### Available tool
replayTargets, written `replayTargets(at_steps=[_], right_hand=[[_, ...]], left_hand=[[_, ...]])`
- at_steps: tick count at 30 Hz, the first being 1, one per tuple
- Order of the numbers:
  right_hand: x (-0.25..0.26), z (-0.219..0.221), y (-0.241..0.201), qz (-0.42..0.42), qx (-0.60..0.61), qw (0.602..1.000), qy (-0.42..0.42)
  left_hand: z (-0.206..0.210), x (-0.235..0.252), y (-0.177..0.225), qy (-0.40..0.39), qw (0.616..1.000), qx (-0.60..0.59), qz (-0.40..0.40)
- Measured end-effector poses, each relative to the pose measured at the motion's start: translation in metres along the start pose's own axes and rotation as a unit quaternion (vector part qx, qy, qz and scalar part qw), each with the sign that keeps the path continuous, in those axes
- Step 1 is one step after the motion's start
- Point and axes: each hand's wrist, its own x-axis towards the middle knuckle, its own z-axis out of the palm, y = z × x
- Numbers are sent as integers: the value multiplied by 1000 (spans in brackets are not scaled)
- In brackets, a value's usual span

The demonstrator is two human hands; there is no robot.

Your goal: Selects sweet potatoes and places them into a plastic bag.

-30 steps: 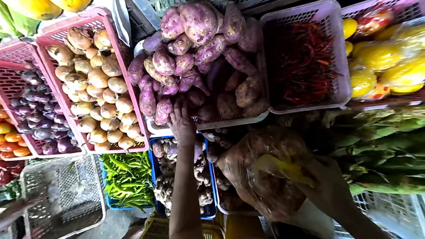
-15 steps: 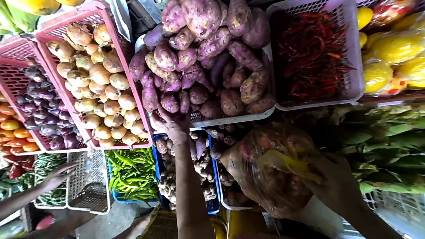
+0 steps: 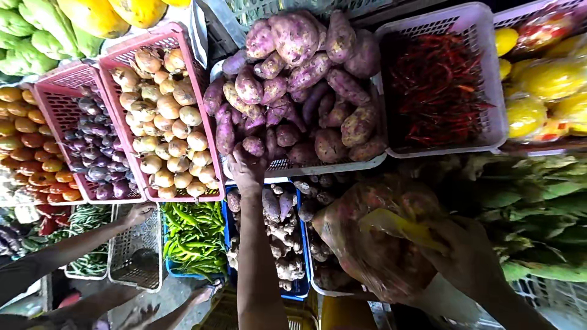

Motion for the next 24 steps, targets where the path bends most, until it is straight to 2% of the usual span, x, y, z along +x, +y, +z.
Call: replayTargets(at_steps=[3,5,7,9,11,12,14,15,16,19,22,24], right_hand=[[2,-3,-4,5,-5,1000,-11],[3,-5,-4,9,-1,1000,-23],[4,-6,-4,6,-2,999,-33],[5,-7,-5,3,-7,999,-36],[5,-8,-6,15,2,999,-36],[5,-8,-6,20,3,999,-36],[4,-6,-4,14,-8,999,-29],[4,-5,-3,8,-14,1000,-26],[4,-5,-4,7,-15,1000,-25],[3,-3,-5,10,-5,1000,-19],[3,-2,-2,12,-5,1000,-18],[3,-3,-1,14,-9,1000,-20]], left_hand=[[-1,-11,29,66,992,-7,108],[-1,-12,62,64,985,-61,150],[12,-7,92,24,976,-105,188],[43,3,113,-36,967,-127,219],[58,12,129,-136,963,-129,195],[54,14,131,-154,962,-130,183],[40,12,120,-65,975,-121,175],[31,10,105,-7,984,-102,148],[21,8,86,17,991,-80,105],[19,1,21,-35,998,-42,-30],[18,-1,-8,-86,995,-34,-37],[17,-6,-14,-62,997,-31,-26]])
